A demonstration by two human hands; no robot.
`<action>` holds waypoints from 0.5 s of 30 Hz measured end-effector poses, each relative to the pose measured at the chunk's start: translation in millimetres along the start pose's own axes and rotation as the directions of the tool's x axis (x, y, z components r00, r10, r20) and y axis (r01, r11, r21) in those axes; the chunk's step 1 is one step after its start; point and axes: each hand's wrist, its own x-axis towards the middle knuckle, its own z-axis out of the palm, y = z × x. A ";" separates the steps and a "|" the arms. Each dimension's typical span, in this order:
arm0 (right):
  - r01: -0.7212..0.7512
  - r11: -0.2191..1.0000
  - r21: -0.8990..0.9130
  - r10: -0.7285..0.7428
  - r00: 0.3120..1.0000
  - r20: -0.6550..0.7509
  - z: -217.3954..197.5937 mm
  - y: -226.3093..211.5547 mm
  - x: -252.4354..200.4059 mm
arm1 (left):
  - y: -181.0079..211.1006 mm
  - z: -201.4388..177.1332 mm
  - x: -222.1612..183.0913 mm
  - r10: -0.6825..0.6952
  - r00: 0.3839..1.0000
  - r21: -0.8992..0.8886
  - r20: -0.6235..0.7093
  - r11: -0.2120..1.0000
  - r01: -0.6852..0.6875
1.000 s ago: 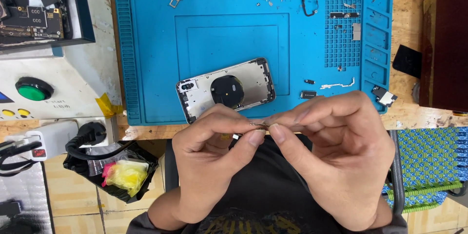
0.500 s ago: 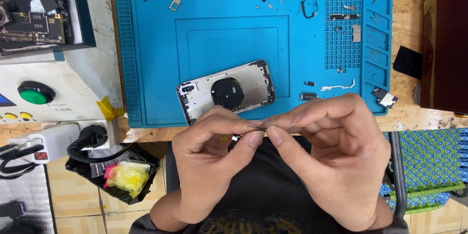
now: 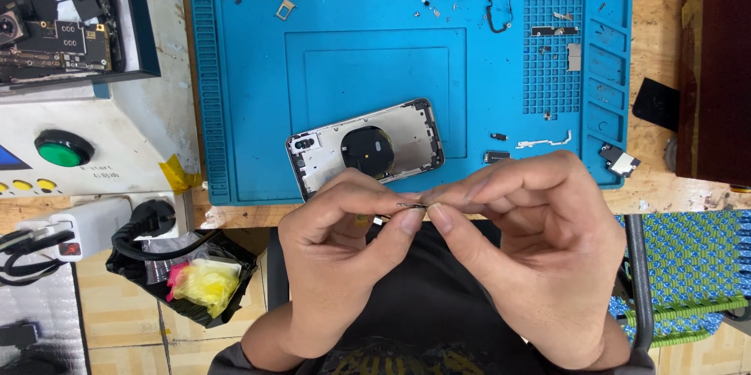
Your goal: Applying adhesive tape to a phone ribbon cable and trimming it with scissors at a repair bench.
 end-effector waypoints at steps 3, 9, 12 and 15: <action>0.005 1.000 -0.014 -0.005 1.000 0.001 0.0 -0.1 1.1 | -0.2 0.2 0.8 0.009 1.000 0.024 -0.004 1.000 -0.009; 0.003 0.999 -0.034 -0.002 1.000 0.009 1.7 -2.1 2.8 | -1.1 1.4 -0.2 0.007 1.000 0.021 -0.025 1.000 -0.006; 0.019 1.000 -0.021 -0.019 1.000 -0.001 2.7 -0.8 3.0 | -1.4 2.0 -0.2 0.008 1.000 0.003 -0.012 1.000 -0.008; 0.026 0.999 -0.042 -0.027 1.000 -0.012 2.6 -0.6 4.0 | -1.7 3.5 0.4 0.027 0.999 0.063 -0.034 0.998 -0.025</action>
